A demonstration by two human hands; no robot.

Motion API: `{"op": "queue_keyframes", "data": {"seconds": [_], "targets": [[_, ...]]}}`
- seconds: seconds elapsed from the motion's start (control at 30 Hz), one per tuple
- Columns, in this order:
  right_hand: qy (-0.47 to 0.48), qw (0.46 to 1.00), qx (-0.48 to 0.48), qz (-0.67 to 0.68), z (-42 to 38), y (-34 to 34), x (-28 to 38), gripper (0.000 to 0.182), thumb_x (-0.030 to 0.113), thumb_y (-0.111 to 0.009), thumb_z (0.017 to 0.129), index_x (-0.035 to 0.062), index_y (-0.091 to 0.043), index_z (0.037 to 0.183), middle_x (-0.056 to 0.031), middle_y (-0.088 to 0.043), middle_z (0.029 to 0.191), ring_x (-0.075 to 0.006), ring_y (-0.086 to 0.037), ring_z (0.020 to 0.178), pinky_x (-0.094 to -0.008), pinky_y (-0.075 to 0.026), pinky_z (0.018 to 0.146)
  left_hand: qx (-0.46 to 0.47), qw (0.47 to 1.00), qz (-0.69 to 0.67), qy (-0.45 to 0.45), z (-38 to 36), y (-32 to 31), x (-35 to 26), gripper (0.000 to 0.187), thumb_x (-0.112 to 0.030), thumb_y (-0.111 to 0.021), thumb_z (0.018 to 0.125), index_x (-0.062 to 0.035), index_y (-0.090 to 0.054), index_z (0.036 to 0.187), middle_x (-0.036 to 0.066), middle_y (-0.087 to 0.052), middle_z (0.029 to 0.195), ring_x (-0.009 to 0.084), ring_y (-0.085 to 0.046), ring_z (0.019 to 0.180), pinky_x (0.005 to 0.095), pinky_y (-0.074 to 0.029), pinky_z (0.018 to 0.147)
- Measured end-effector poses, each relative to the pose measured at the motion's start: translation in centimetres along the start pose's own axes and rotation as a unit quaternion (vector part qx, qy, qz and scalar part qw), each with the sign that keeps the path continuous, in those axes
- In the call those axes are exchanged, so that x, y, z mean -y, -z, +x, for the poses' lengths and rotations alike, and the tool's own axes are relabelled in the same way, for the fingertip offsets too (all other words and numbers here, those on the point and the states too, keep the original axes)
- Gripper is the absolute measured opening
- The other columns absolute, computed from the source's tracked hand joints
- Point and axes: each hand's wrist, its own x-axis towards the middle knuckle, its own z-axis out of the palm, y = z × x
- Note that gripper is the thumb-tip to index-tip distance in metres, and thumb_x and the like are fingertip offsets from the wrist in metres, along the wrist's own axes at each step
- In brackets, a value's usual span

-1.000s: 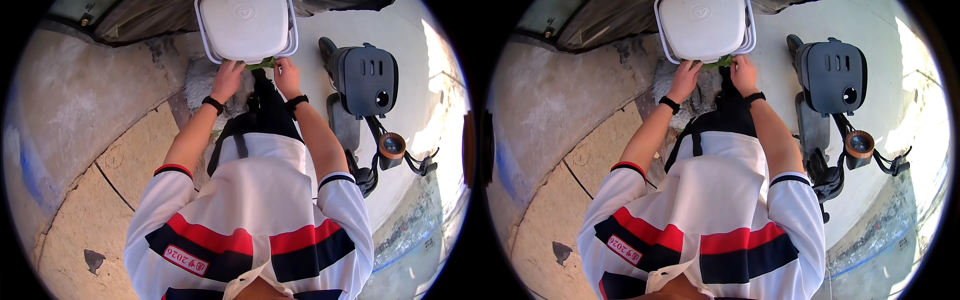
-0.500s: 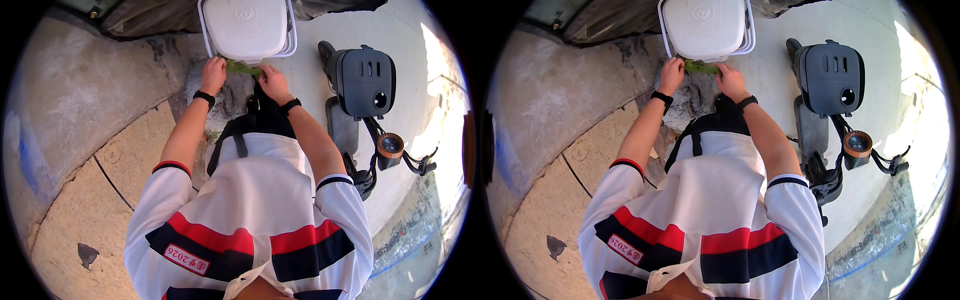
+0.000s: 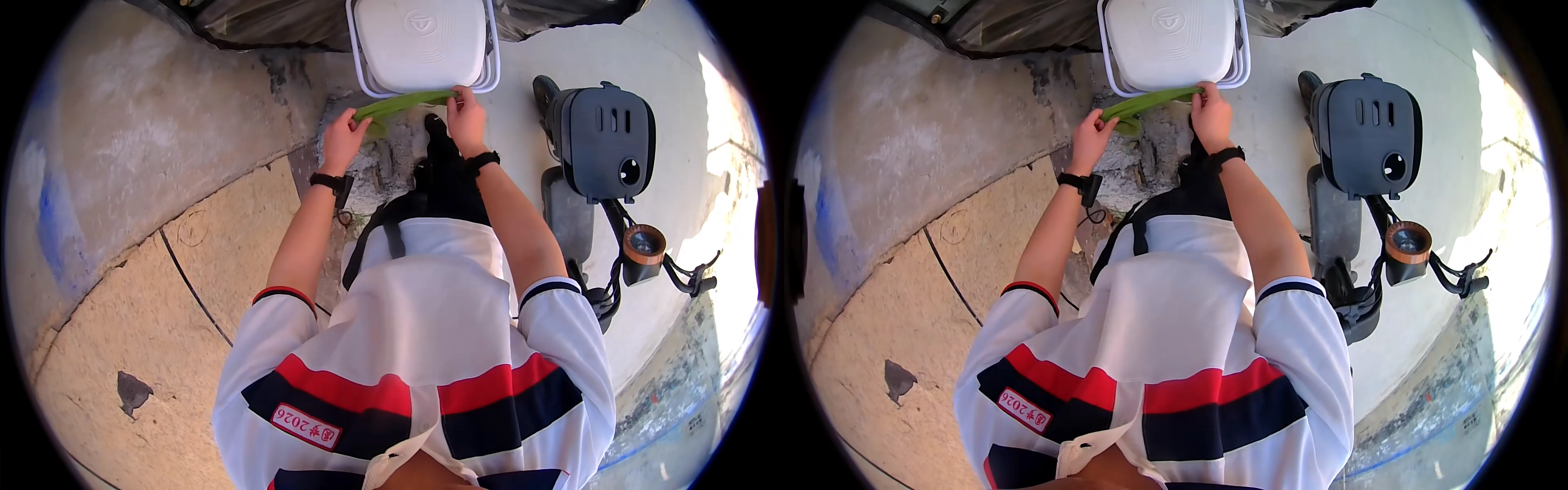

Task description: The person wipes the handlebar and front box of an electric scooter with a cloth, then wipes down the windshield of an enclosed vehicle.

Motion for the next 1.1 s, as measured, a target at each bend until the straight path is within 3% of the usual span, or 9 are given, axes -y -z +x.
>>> {"op": "queue_keyframes", "data": {"seconds": [0.1, 0.3, 0.4, 0.7, 0.8, 0.9, 1.0, 1.03, 1.1], "targets": [[0.001, 0.998, -0.035, 0.058, 1.3, -0.3, 0.4, 0.027, 0.006, -0.064, 0.088, 0.0087, -0.060, 0.114, -0.0161, -0.070, 0.087, -0.0352, -0.068, 0.079, -0.0428, -0.054, 0.070, -0.031, 0.999, -0.025, -0.019, 0.4, -1.2, 0.6, 0.027, -0.023, -0.076, 0.086, -0.0027, -0.064, 0.099, 0.011, -0.061, 0.066, 0.0305, -0.059, 0.059, 0.0385, -0.047, 0.057], [0.113, 0.992, 0.045, -0.025, 2.1, -1.9, 1.6, 0.034, 0.003, -0.064, 0.085, 0.0086, -0.060, 0.119, -0.0180, -0.066, 0.108, -0.0367, -0.062, 0.106, -0.0445, -0.051, 0.089, -0.067, 0.993, -0.094, 0.024, 0.7, -1.2, 0.6, 0.020, -0.018, -0.066, 0.096, 0.0005, -0.062, 0.101, 0.004, -0.059, 0.066, 0.0121, -0.052, 0.060, 0.0301, -0.043, 0.058], [0.153, 0.983, 0.091, -0.037, 2.2, -1.8, 1.9, 0.038, 0.000, -0.061, 0.083, 0.0078, -0.060, 0.119, -0.0174, -0.066, 0.108, -0.0375, -0.059, 0.109, -0.0455, -0.050, 0.092, -0.107, 0.990, -0.087, 0.015, 1.6, -1.5, 2.0, 0.019, -0.018, -0.067, 0.094, -0.0006, -0.064, 0.101, 0.012, -0.065, 0.069, 0.0216, -0.063, 0.061, 0.0344, -0.048, 0.059], [0.173, 0.981, 0.050, -0.076, 2.4, -0.2, 0.7, 0.045, -0.004, -0.057, 0.079, 0.0018, -0.056, 0.123, -0.0193, -0.066, 0.109, -0.0379, -0.059, 0.107, -0.0447, -0.050, 0.093, -0.103, 0.979, -0.168, 0.046, 4.1, -2.5, -0.4, 0.020, -0.016, -0.061, 0.098, -0.0007, -0.062, 0.110, 0.011, -0.072, 0.080, 0.0198, -0.069, 0.073, 0.0326, -0.052, 0.068], [0.133, 0.987, 0.022, -0.086, 3.3, 0.4, 0.4, 0.049, -0.005, -0.057, 0.078, -0.0005, -0.054, 0.126, -0.0209, -0.065, 0.110, -0.0393, -0.059, 0.108, -0.0458, -0.050, 0.094, -0.139, 0.973, -0.176, -0.052, 5.5, -3.7, -1.0, 0.022, -0.016, -0.059, 0.099, -0.0011, -0.060, 0.116, 0.013, -0.074, 0.088, 0.0238, -0.072, 0.082, 0.0340, -0.053, 0.074], [0.118, 0.988, 0.002, -0.097, 5.1, 0.6, -0.2, 0.053, -0.005, -0.058, 0.078, -0.0019, -0.051, 0.130, -0.0220, -0.063, 0.115, -0.0409, -0.056, 0.112, -0.0468, -0.048, 0.097, -0.055, 0.990, -0.133, -0.008, 5.9, -2.5, -5.2, 0.031, -0.014, -0.058, 0.099, -0.0026, -0.055, 0.127, 0.019, -0.071, 0.107, 0.0326, -0.069, 0.101, 0.0391, -0.053, 0.086], [0.118, 0.986, 0.003, -0.120, 6.9, 1.2, -0.4, 0.058, -0.003, -0.059, 0.078, -0.0028, -0.046, 0.135, -0.0225, -0.060, 0.122, -0.0417, -0.053, 0.119, -0.0469, -0.045, 0.102, -0.021, 0.994, -0.070, -0.082, 6.9, -4.1, -6.2, 0.043, -0.014, -0.059, 0.097, -0.0049, -0.047, 0.138, 0.023, -0.062, 0.125, 0.0398, -0.060, 0.116, 0.0436, -0.048, 0.097], [0.121, 0.985, 0.009, -0.126, 7.5, 1.5, -0.3, 0.060, -0.003, -0.059, 0.078, -0.0029, -0.045, 0.136, -0.0226, -0.059, 0.125, -0.0417, -0.051, 0.121, -0.0467, -0.044, 0.104, 0.027, 0.995, -0.055, -0.081, 7.3, -4.4, -6.4, 0.057, -0.015, -0.061, 0.095, -0.0053, -0.038, 0.146, 0.026, -0.050, 0.140, 0.0435, -0.049, 0.128, 0.0466, -0.042, 0.105], [0.132, 0.982, 0.024, -0.132, 8.5, 1.6, -0.2, 0.065, 0.001, -0.061, 0.079, -0.0019, -0.041, 0.142, -0.0224, -0.055, 0.131, -0.0419, -0.046, 0.129, -0.0459, -0.039, 0.109, 0.043, 0.994, -0.017, -0.097, 7.6, -5.2, -6.8, 0.062, -0.015, -0.063, 0.094, -0.0044, -0.034, 0.148, 0.026, -0.048, 0.140, 0.0440, -0.048, 0.128, 0.0467, -0.043, 0.105]]}}
